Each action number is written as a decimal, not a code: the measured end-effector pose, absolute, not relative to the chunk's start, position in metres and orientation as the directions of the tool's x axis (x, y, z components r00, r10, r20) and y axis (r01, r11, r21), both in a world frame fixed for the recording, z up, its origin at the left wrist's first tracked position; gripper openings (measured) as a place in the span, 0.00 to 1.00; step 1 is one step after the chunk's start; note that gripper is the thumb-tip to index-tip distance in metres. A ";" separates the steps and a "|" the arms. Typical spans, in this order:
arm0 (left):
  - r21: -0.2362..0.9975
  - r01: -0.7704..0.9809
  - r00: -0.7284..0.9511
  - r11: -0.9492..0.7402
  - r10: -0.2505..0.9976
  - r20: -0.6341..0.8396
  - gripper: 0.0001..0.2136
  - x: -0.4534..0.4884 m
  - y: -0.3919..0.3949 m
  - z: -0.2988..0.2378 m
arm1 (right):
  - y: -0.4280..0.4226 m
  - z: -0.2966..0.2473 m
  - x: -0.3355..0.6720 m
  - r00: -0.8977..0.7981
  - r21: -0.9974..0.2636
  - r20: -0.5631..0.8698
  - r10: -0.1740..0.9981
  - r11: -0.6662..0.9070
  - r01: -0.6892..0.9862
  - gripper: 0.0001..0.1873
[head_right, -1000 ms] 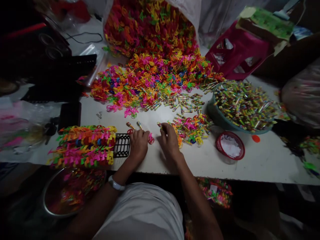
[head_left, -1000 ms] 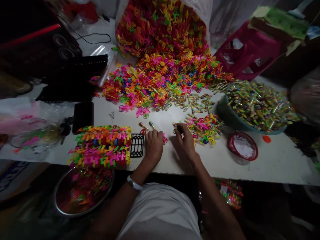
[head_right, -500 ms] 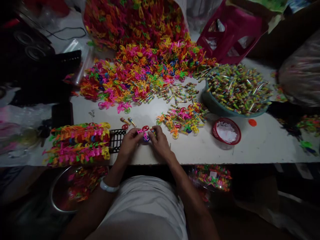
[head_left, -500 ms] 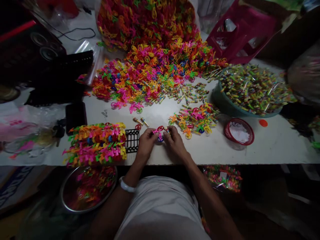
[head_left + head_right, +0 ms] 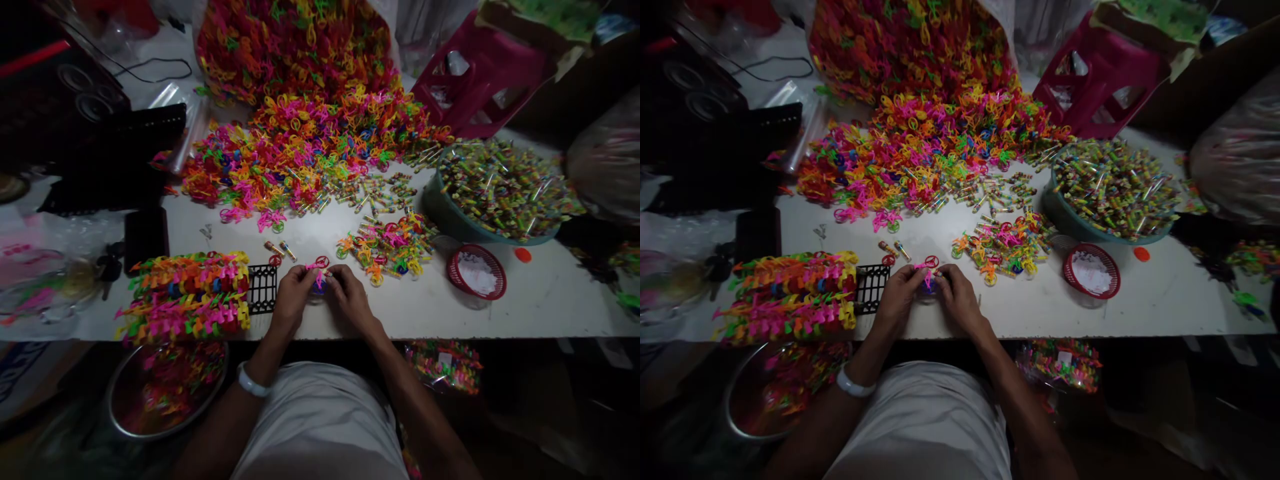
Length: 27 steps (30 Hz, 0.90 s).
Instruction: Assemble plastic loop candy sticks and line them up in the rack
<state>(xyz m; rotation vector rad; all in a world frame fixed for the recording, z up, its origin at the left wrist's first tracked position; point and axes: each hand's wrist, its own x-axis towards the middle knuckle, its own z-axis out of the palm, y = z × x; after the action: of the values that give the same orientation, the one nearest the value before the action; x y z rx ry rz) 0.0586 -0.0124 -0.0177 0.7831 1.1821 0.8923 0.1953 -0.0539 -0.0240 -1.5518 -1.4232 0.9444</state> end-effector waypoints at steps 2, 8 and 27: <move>0.909 -0.109 0.137 0.403 0.912 -0.388 0.14 0.059 -0.012 -0.020 | -0.054 -0.025 0.196 0.094 -0.914 0.009 0.996 -0.030 0.404 0.10; 0.963 0.121 0.073 0.239 0.966 -0.249 0.12 0.062 -0.012 -0.021 | -0.056 -0.024 0.195 0.074 -0.929 0.035 0.997 0.006 0.369 0.08; 0.944 0.306 0.071 0.122 0.986 -0.150 0.11 0.063 -0.013 -0.021 | -0.050 -0.024 0.201 0.065 -0.960 0.021 0.998 0.002 0.279 0.07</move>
<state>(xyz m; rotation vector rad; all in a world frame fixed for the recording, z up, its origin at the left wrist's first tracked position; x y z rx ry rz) 0.0631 -0.0128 -0.0213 1.3628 1.4175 0.8772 0.2011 -0.0503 -0.0237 -1.4360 -1.3662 1.0027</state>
